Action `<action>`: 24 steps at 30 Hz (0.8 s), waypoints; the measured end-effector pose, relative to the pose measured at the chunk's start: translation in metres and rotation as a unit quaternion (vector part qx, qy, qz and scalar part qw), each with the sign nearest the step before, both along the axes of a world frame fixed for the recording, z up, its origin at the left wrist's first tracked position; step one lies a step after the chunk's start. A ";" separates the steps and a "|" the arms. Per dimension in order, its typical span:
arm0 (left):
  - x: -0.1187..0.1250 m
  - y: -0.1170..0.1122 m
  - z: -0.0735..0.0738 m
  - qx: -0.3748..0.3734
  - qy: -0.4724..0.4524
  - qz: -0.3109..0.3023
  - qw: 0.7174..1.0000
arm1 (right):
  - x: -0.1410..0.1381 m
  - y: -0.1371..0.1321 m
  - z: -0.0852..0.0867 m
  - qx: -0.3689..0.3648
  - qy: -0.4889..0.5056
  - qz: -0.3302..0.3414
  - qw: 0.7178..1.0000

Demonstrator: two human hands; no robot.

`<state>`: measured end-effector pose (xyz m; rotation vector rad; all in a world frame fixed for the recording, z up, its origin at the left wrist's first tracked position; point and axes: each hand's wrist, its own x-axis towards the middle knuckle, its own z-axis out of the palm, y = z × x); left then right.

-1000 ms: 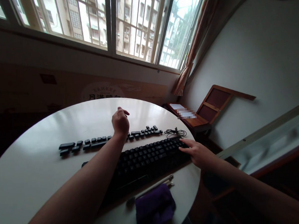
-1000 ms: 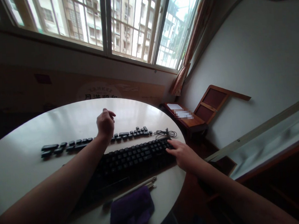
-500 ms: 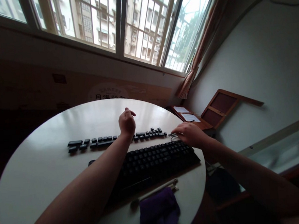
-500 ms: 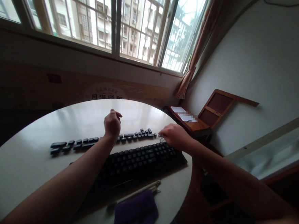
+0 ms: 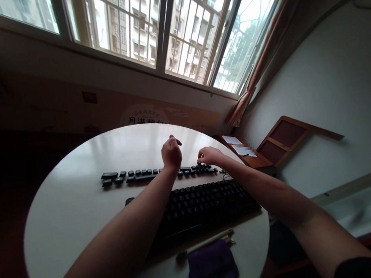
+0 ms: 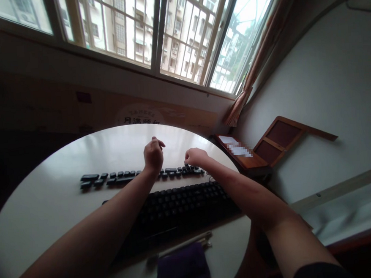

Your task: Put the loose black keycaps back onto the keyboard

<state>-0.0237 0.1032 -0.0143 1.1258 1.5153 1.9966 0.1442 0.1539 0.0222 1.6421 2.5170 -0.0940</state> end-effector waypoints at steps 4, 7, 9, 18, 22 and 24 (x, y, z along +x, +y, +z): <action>0.001 -0.001 0.002 0.000 0.000 0.002 1.000 | -0.005 0.003 -0.008 -0.015 -0.019 -0.018 1.000; 0.001 -0.002 0.003 0.000 0.004 0.009 1.000 | -0.008 0.006 -0.011 -0.022 -0.015 -0.029 0.999; 0.000 -0.001 0.003 0.001 0.001 0.011 1.000 | -0.011 0.008 -0.011 -0.025 -0.002 -0.032 0.999; -0.001 -0.002 0.000 0.004 -0.004 0.009 1.000 | 0.022 -0.008 0.018 0.038 0.134 -0.025 0.990; -0.002 0.001 -0.001 0.007 0.003 0.010 1.000 | 0.079 -0.030 0.031 0.045 0.168 -0.022 0.985; -0.001 0.002 -0.001 0.009 0.005 0.010 1.000 | 0.113 -0.042 0.033 0.031 0.174 -0.029 0.984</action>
